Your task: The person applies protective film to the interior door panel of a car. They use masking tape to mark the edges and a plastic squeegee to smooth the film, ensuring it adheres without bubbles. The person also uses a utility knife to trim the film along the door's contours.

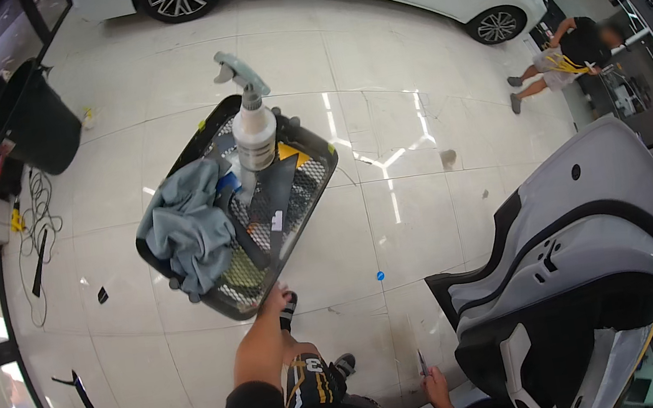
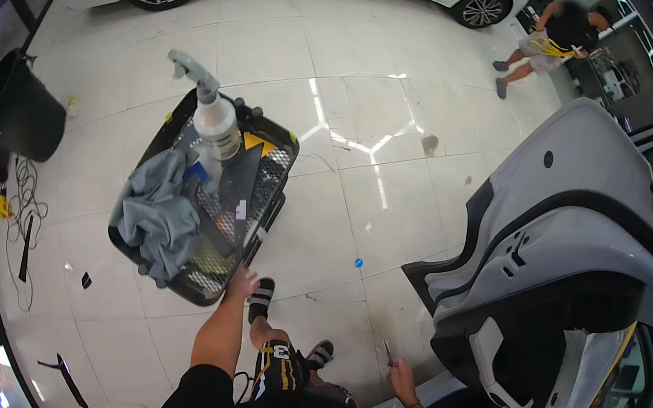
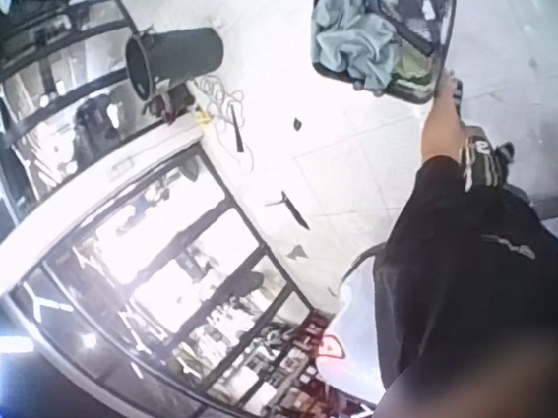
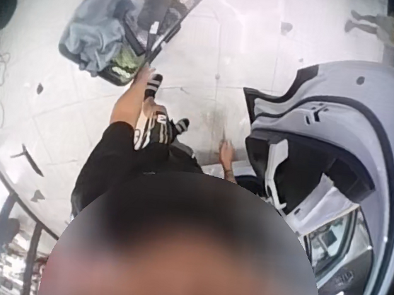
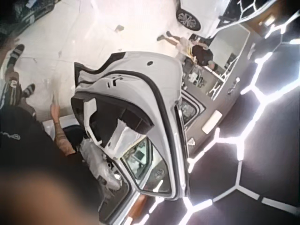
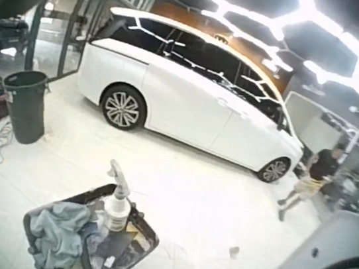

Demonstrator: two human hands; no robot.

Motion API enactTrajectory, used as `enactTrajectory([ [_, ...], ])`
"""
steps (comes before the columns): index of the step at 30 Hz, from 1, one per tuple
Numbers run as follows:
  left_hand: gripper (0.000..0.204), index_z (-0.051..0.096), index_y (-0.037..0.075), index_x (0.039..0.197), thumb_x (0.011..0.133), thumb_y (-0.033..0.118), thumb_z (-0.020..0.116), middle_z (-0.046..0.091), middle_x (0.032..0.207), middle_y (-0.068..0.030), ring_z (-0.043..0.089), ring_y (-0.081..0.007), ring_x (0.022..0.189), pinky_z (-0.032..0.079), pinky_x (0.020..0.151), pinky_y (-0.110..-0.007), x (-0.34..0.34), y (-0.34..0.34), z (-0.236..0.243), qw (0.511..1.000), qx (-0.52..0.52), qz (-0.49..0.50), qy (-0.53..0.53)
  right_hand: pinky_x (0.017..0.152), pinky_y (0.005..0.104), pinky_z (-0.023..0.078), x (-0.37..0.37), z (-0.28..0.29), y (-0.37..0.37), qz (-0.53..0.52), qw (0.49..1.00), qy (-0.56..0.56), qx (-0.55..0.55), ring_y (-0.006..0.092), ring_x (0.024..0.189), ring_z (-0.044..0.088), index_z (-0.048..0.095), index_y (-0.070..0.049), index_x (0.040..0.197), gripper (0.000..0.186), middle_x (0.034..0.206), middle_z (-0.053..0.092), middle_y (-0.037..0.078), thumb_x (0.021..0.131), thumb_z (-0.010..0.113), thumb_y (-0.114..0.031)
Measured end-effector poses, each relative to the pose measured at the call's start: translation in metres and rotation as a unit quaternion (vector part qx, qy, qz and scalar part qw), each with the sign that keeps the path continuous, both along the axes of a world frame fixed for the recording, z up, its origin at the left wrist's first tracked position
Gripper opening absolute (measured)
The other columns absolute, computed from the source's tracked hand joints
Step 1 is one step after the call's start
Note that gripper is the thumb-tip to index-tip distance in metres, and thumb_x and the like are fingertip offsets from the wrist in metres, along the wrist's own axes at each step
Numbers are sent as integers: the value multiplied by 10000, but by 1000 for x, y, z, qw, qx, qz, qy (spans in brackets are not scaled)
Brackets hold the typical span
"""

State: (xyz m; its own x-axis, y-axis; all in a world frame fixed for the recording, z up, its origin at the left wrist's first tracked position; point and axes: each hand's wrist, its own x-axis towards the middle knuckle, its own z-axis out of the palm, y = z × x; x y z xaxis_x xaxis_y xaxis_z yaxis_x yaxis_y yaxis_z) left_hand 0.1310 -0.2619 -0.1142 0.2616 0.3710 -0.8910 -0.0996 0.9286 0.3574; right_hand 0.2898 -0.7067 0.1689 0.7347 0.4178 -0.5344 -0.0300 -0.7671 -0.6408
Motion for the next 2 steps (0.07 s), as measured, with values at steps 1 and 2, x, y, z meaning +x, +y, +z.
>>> enactTrajectory([
  [1,309,550,152,1191,962,359,530,642,1101,-102,662,-264,874,533,730,-445,9,14,3,983,-76,-134,96,603,315,456,0,-2,27,-14,1000,22,9,165,662,579,587,19,939,163,721,588,81,864,530,-113],
  [2,309,550,152,1191,962,359,530,642,1101,-102,662,-264,874,533,730,-445,24,41,10,984,-58,-148,84,615,311,461,0,2,57,-39,998,52,26,174,676,582,591,20,973,173,752,599,87,852,546,-95],
])
